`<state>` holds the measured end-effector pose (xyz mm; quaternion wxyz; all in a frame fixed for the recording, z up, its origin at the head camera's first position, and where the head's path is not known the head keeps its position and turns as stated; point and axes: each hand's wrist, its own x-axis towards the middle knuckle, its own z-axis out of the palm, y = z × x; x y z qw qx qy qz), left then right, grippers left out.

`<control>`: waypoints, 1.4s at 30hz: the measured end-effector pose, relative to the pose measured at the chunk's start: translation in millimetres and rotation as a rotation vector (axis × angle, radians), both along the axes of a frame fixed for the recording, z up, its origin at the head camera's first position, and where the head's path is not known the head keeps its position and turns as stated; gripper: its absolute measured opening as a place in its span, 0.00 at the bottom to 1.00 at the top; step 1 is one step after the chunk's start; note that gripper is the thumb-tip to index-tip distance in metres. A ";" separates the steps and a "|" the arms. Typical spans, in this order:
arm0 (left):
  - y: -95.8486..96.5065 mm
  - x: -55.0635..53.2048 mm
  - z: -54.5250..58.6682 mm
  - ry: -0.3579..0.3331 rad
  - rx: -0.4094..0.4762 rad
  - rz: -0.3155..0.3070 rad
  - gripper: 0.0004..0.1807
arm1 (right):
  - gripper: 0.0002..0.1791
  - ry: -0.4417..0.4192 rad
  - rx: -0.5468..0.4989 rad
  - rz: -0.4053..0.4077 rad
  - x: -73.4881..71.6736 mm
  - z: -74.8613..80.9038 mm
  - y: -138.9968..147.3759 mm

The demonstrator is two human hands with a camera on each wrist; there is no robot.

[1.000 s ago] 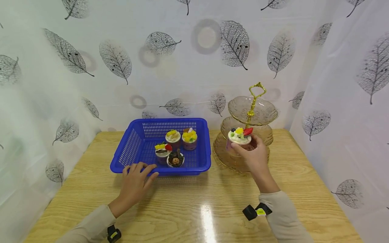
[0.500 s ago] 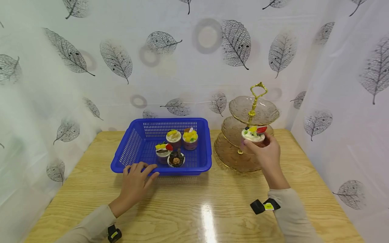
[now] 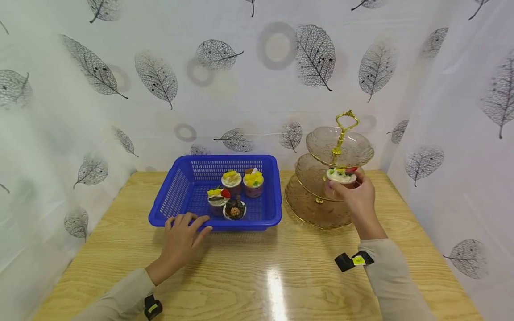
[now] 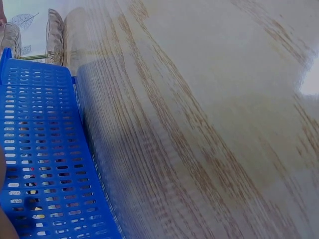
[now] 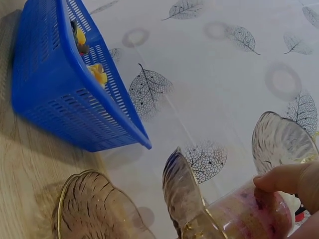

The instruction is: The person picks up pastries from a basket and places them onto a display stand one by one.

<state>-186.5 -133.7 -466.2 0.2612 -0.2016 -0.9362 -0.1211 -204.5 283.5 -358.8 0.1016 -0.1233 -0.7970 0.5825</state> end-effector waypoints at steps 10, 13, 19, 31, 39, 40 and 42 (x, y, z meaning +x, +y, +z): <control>0.3 -0.9 -0.9 0.007 0.001 -0.006 0.19 | 0.47 -0.017 0.151 -0.067 -10.3 -7.2 4.2; 0.1 -0.5 -1.4 0.006 0.003 -0.005 0.19 | 0.46 -0.020 0.191 -0.065 -11.6 -7.8 5.5; 0.6 0.0 -1.4 -0.018 0.008 0.000 0.19 | 0.43 -0.020 0.245 -0.055 -12.9 -9.5 10.4; 0.6 0.0 -1.5 -0.020 0.009 0.003 0.18 | 0.41 -0.008 0.303 -0.064 -13.2 -10.8 13.9; 0.7 0.4 -1.0 -0.020 -0.005 0.015 0.19 | 0.40 0.009 0.315 -0.048 -11.9 -10.8 13.5; 0.7 0.4 -0.9 -0.020 -0.005 0.015 0.19 | 0.40 0.010 0.316 -0.047 -11.8 -10.5 13.4; 1.0 0.4 -0.6 -0.021 -0.005 0.014 0.19 | 0.40 0.010 0.317 -0.047 -11.8 -10.3 13.3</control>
